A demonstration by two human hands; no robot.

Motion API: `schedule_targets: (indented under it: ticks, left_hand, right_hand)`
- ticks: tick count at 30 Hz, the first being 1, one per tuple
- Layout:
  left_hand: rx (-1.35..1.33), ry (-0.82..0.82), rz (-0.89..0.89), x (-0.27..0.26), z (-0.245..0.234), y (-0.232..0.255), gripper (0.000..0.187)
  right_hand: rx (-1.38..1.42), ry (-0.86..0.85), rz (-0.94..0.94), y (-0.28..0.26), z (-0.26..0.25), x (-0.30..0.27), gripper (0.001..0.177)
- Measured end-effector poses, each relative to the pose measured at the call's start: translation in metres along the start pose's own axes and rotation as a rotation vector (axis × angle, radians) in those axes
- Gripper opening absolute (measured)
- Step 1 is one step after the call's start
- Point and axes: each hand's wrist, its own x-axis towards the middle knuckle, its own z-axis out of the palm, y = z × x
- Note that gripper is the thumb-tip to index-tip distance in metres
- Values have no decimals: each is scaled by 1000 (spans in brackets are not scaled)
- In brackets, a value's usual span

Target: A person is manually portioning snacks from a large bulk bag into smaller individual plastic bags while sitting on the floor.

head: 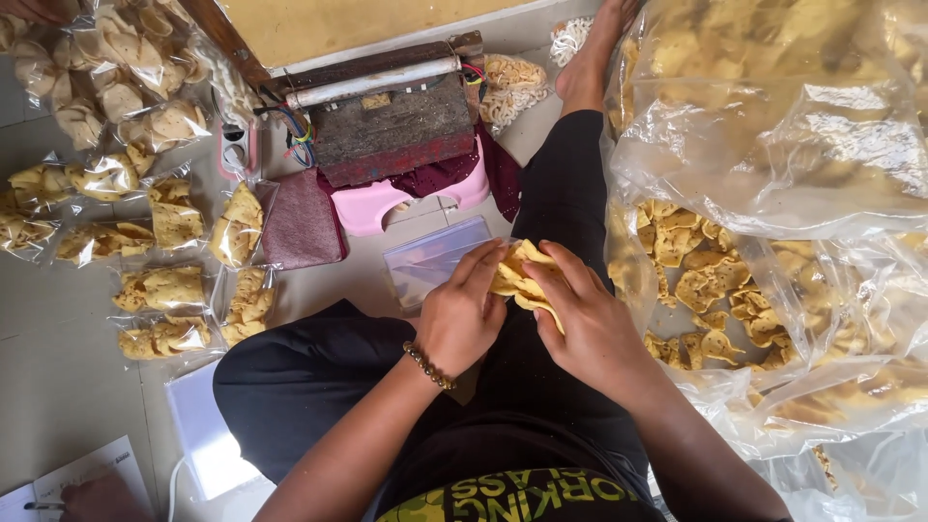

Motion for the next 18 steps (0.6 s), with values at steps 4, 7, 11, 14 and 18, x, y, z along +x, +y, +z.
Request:
schedule_targets:
  ticks: [4,7,11,14,18]
  left_hand:
    - [-428,-25,-136,-2,7,-9,57]
    - [-597,5,-144,-4,10,-13,55]
    - [-489,31,-59,-7,13,-18,46]
    - [-350,45,-78,-4,5,-13,43]
    - [-269,76,-72,-7,8,-13,38]
  right_hand:
    - [-15,-72,24,-3,-3,5,53]
    - [-32,-102,13,-3,-6,5,56]
    - [35,-132,2,-1,-9,4,58]
    - [197,16,-49,4,-3,-2,58]
    - [196,88,-93,-3,-7,-1,42]
